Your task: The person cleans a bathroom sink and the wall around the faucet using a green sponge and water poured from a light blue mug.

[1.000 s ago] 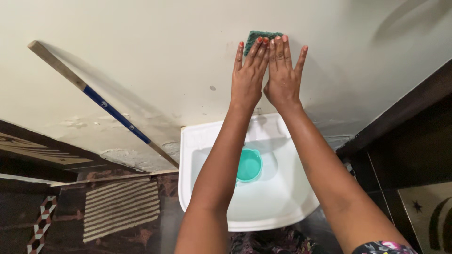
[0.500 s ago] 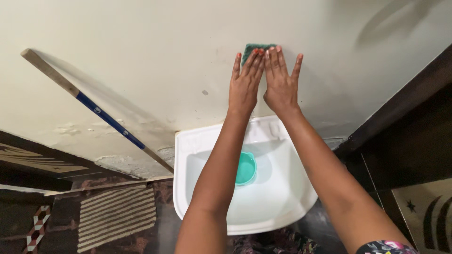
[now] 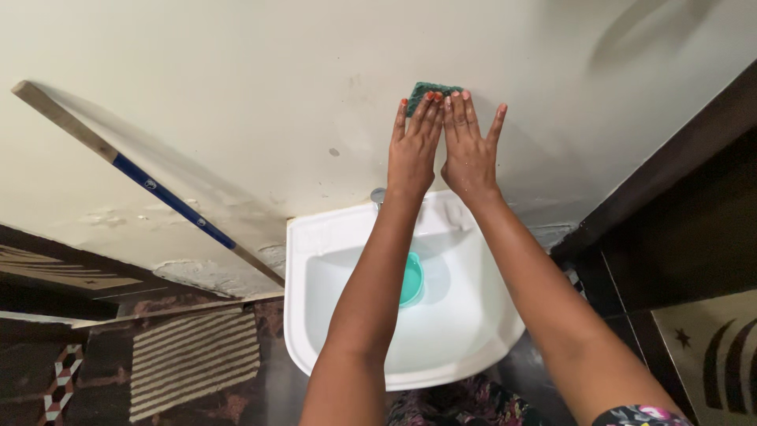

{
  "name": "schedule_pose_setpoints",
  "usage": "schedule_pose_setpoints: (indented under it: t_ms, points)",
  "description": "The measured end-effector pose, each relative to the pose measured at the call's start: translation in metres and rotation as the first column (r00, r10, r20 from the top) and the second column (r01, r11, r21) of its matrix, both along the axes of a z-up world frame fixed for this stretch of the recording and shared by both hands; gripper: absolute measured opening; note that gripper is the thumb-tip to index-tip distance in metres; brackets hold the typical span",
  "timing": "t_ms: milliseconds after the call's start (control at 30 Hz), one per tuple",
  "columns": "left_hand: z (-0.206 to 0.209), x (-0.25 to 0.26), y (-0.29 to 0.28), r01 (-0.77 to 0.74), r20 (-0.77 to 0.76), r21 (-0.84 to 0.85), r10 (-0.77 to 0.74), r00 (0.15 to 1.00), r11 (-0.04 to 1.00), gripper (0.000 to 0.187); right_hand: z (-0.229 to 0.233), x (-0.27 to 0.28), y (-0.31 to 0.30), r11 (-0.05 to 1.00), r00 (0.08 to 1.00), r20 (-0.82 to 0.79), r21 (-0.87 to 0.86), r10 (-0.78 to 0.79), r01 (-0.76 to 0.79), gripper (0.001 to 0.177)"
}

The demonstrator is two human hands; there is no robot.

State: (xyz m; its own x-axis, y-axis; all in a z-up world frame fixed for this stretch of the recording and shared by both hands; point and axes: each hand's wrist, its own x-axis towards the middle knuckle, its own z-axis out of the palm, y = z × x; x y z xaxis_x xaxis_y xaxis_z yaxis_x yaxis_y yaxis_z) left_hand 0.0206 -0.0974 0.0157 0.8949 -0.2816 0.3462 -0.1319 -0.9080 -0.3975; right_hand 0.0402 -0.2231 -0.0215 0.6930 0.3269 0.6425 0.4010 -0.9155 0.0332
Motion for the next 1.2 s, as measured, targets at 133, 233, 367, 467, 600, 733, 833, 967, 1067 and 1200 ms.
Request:
schedule_pose_setpoints:
  t_ms: [133,233,367,467,600,733,833,967,1067,1200]
  points:
    - [0.014,0.004,-0.001,-0.022,0.074,0.086,0.016,0.997,0.996,0.087,0.02,0.004,-0.008,1.0,0.998,0.067,-0.01,0.014,-0.013,0.089]
    - [0.036,0.017,-0.008,0.023,0.151,0.019,-0.026,0.988,1.0,0.085,0.05,0.016,-0.014,0.999,0.998,0.058,0.038,0.016,-0.018,0.089]
    - [0.046,0.021,-0.015,0.099,0.172,-0.108,-0.08,0.982,0.989,0.081,0.056,0.018,-0.017,0.996,0.996,0.082,0.081,0.026,-0.033,0.088]
    - [0.036,0.018,-0.017,0.092,0.14,-0.081,-0.08,0.987,0.993,0.082,0.038,0.014,-0.015,0.995,0.995,0.097,0.094,0.027,-0.036,0.088]
    - [-0.002,0.012,-0.019,0.105,0.104,-0.056,-0.099,0.99,0.993,0.08,0.003,0.003,-0.016,0.998,0.999,-0.02,0.061,-0.031,0.033,0.09]
    - [-0.017,0.012,-0.021,0.083,0.025,-0.047,-0.082,0.996,0.995,0.081,-0.009,0.001,-0.022,0.999,0.998,-0.045,0.016,-0.032,0.033,0.092]
    - [-0.011,0.011,-0.02,0.088,0.042,-0.033,-0.087,0.995,0.996,0.082,-0.004,0.006,-0.026,0.999,0.999,-0.007,0.001,-0.037,0.037,0.091]
    - [0.018,0.023,-0.026,0.081,0.123,0.05,-0.087,0.989,0.995,0.083,0.02,0.018,-0.031,0.997,0.999,0.011,0.063,-0.044,0.043,0.091]
    - [0.037,0.033,-0.037,0.096,0.164,0.025,-0.099,0.982,0.995,0.082,0.039,0.028,-0.037,0.992,0.998,0.051,0.122,-0.047,0.041,0.086]
    - [0.035,0.03,-0.045,0.055,0.151,0.044,-0.061,0.987,0.998,0.086,0.036,0.025,-0.037,0.991,0.996,0.081,0.133,-0.039,0.028,0.086]
